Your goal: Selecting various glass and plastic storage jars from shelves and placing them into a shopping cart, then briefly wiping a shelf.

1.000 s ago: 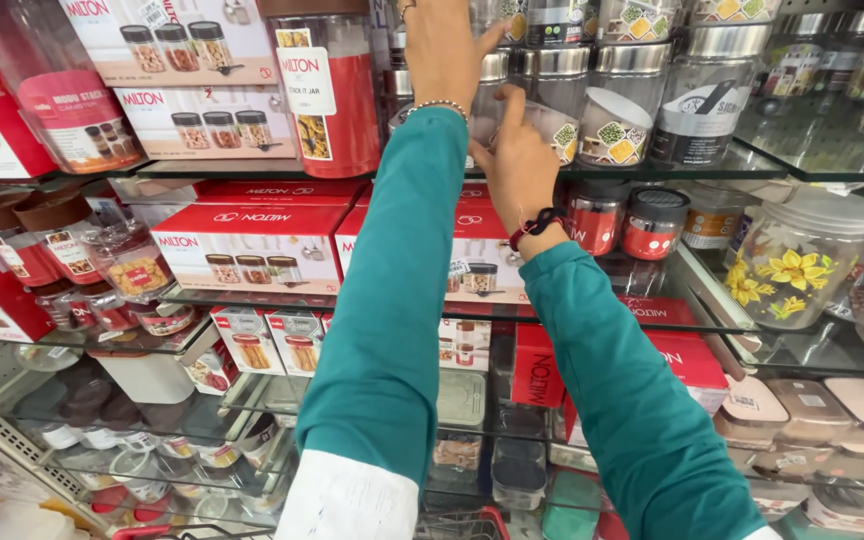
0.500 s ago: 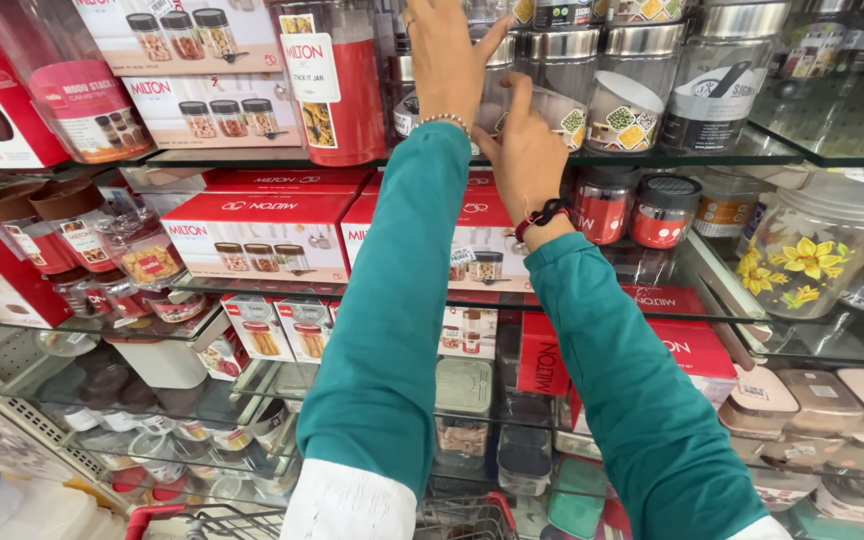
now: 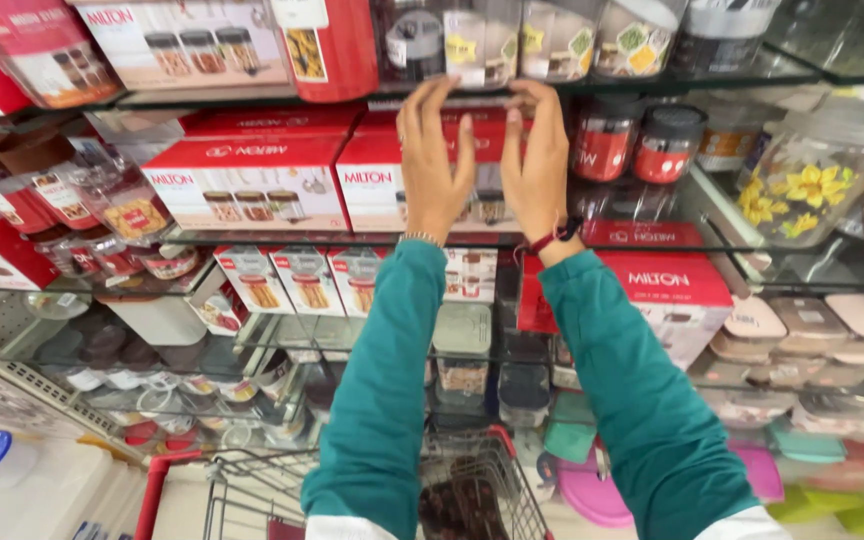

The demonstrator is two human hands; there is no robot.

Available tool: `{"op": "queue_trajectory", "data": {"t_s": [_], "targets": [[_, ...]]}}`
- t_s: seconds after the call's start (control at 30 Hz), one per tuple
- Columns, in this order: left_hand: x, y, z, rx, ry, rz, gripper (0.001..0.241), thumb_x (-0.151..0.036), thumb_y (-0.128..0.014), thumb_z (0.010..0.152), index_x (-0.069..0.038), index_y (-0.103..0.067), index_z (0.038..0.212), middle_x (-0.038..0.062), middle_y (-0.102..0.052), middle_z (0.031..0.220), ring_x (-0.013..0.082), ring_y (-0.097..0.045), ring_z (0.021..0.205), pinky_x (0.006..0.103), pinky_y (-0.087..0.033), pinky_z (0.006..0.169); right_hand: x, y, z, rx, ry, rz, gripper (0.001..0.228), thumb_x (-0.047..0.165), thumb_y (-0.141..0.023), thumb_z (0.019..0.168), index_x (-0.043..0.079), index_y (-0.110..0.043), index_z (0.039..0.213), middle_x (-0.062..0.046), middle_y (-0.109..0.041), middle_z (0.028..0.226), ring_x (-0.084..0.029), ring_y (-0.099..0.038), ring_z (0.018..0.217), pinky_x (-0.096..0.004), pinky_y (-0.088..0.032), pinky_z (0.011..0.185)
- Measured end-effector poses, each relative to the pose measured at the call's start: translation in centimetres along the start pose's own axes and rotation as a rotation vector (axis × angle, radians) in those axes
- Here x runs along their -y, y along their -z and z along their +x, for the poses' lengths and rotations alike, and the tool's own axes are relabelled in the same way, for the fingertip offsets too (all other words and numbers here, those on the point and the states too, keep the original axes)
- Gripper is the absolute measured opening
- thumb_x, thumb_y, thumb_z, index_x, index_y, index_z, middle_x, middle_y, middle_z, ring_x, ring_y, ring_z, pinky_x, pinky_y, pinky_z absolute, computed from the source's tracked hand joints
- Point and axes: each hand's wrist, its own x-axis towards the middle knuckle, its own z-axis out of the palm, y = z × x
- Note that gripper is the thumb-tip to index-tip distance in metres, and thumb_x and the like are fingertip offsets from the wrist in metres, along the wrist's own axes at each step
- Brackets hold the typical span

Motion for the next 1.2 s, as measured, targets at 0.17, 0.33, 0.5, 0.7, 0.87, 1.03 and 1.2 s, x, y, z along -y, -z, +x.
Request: {"op": "queue_trajectory", "data": {"t_s": [0.17,0.33,0.5,0.7,0.87,1.03,1.2], "targets": [[-0.2,3.4,-10.2,0.069,0.125,0.023,0.038,-0.009,-0.060,0.101,-0.008,-0.057,0.139,0.014,-0.056,0.138,0.0355,-0.052,0.134,0.0468,-0.041,0.118,2.5,-0.3,-8.5,0.009,-0.081,-0.032,0.019,0.000,-0.049,0.110,-0.001,-0.057,0.127,-0.017,-0.057,0.123,-0.033,-0.060,0.120,-0.042,-0.048,0.109],[-1.0,7.4,-20.8,0.143,0.242,0.155,0.037,-0.007,-0.062,0.096,-0.011,-0.061,0.133,0.013,-0.057,0.134,0.0357,-0.053,0.132,0.0489,-0.040,0.114,4.2,-1.3,-18.9,0.100,-0.150,-0.041,0.018,-0.002,-0.051,0.106,0.000,-0.061,0.122,-0.019,-0.053,0.131,-0.038,-0.052,0.132,-0.045,-0.042,0.116],[-1.1,11.8,-34.8,0.328,0.425,0.266,0.040,-0.008,-0.064,0.094,-0.013,-0.059,0.134,0.013,-0.056,0.136,0.0378,-0.050,0.134,0.0516,-0.037,0.116,4.7,-1.3,-32.1,0.351,-0.299,-0.085,0.021,0.000,-0.056,0.102,0.002,-0.061,0.122,-0.018,-0.054,0.131,-0.042,-0.053,0.132,-0.047,-0.044,0.111],[-3.8,16.9,-47.6,0.593,0.831,0.264,0.048,-0.009,-0.063,0.091,-0.011,-0.055,0.138,0.017,-0.052,0.142,0.0411,-0.047,0.135,0.0535,-0.039,0.113,5.4,0.5,-47.3,0.753,-0.555,-0.176,0.032,0.009,-0.065,0.092,0.006,-0.060,0.124,-0.019,-0.055,0.132,-0.042,-0.054,0.124,-0.049,-0.048,0.103],[-4.3,18.2,-65.4,0.761,1.116,0.329,0.051,-0.011,-0.067,0.086,-0.016,-0.058,0.136,0.025,-0.048,0.144,0.0442,-0.045,0.132,0.0526,-0.042,0.106,3.5,2.6,-61.9,1.180,-0.944,-0.251,0.046,0.017,-0.069,0.088,0.013,-0.056,0.132,-0.022,-0.047,0.144,-0.042,-0.053,0.121,-0.046,-0.050,0.097],[-3.8,18.8,-82.6,0.728,1.416,0.249,0.055,-0.020,-0.073,0.086,-0.018,-0.054,0.138,0.026,-0.052,0.140,0.0425,-0.053,0.124,0.0496,-0.047,0.102,0.8,4.8,-76.6,1.397,-1.064,-0.136,0.089,0.020,-0.071,0.090,0.008,-0.021,0.162,-0.030,-0.044,0.146,-0.048,-0.045,0.135,-0.050,-0.042,0.110],[-1.7,17.4,-92.6,0.300,2.084,-0.271,0.047,-0.033,-0.064,0.096,-0.009,-0.056,0.136,0.016,-0.061,0.138,0.0285,-0.065,0.114,0.0411,-0.056,0.090,-0.3,1.2,-78.4,1.545,-1.168,-0.176,0.114,0.025,-0.081,0.081,-0.001,-0.004,0.161,-0.033,-0.035,0.152,-0.049,-0.040,0.138,-0.053,-0.036,0.113]]}}
